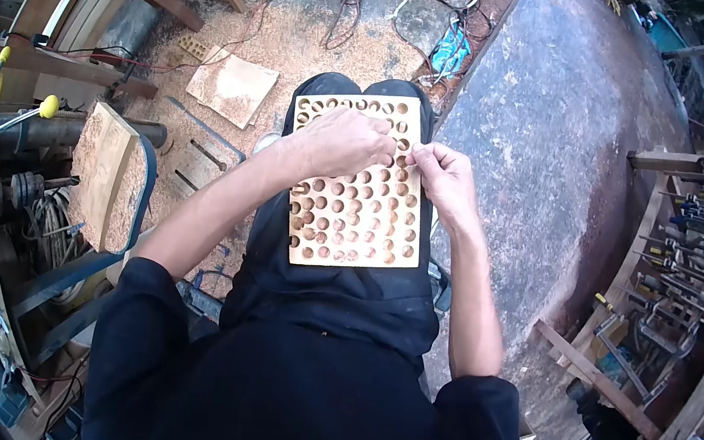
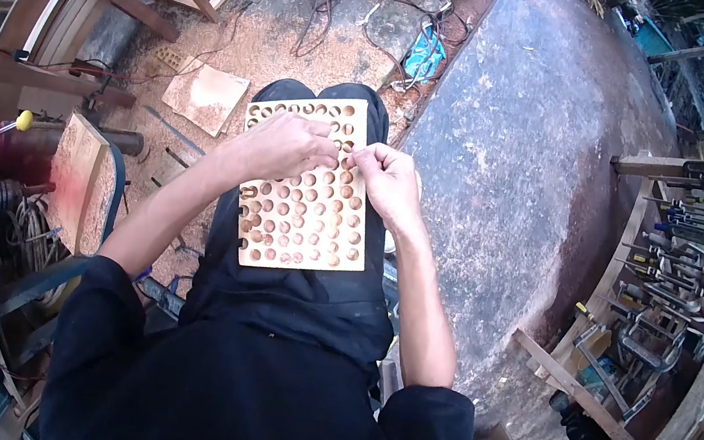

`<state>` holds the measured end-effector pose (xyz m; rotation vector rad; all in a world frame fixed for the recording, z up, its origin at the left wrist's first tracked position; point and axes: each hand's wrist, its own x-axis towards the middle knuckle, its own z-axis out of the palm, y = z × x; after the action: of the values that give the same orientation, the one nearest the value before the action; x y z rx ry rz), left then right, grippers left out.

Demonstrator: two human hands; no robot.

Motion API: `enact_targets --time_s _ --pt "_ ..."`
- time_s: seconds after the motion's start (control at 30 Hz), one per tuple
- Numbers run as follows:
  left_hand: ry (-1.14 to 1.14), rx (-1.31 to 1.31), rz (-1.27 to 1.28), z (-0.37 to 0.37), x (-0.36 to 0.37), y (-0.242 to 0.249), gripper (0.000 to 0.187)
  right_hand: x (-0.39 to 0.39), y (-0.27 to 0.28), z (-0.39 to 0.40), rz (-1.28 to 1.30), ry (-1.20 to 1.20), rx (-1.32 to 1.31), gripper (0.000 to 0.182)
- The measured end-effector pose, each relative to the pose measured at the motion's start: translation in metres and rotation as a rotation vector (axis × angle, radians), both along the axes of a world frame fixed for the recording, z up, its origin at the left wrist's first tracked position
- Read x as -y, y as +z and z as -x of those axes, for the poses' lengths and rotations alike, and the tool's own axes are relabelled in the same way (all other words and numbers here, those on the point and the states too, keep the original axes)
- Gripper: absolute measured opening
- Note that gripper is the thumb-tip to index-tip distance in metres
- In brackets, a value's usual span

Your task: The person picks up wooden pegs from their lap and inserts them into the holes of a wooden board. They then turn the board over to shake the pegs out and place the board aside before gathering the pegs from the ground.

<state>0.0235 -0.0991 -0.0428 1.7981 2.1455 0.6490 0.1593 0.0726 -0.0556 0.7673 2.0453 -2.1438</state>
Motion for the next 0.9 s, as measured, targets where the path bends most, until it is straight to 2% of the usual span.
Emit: enact_targets --time_s 0.27,0.37,0.4,0.47,0.5,0.57,0.6,0.67,0.7,0.77,0.8,0.9 --pt "-0.027 -0.142 -0.074 -0.018 0.008 -0.004 0.010 0.003 -0.016 -0.001 -0.217 -0.045 -0.093 0.017" --pt "0.007 -0.163 -0.064 -0.023 0.012 -0.011 0.014 0.012 0.022 0.006 -0.561 0.021 0.078 0.016" --pt "0.034 -0.148 -0.134 -0.025 0.012 -0.016 0.013 0.015 0.042 0.010 -0.627 0.084 0.125 0.015" --pt "0.087 -0.120 -0.275 -0.026 0.010 -0.024 0.011 0.015 0.026 0.009 -0.853 0.098 -0.063 0.015" --pt "0.216 0.050 -0.275 -0.029 0.011 -0.018 0.010 0.015 0.020 0.009 -0.964 0.104 -0.158 0.016" --pt "0.468 0.395 -0.265 -0.035 0.016 -0.001 0.014 0.020 0.032 0.014 -1.001 0.139 -0.075 0.015" --pt "0.525 0.667 -0.320 -0.036 0.019 -0.005 0.020 0.023 0.036 0.015 -1.033 0.166 -0.056 0.015" --pt "0.494 1.344 -0.483 -0.038 0.029 -0.010 0.018 0.025 0.031 0.019 -1.117 0.192 -0.069 0.015" --pt "0.465 1.676 -0.568 -0.039 0.034 -0.010 0.018 0.026 0.031 0.022 -1.064 0.191 -0.010 0.015" --pt "0.418 1.861 -0.695 -0.042 0.039 -0.006 0.021 0.024 0.038 0.028 -0.954 0.192 0.105 0.016" --pt "0.379 1.903 -0.747 -0.042 0.041 -0.005 0.022 0.024 0.051 0.033 -0.782 0.169 0.181 0.015" --pt "0.318 1.882 -0.833 -0.037 0.045 -0.004 0.026 0.020 0.039 0.039 -0.813 0.119 0.198 0.014"
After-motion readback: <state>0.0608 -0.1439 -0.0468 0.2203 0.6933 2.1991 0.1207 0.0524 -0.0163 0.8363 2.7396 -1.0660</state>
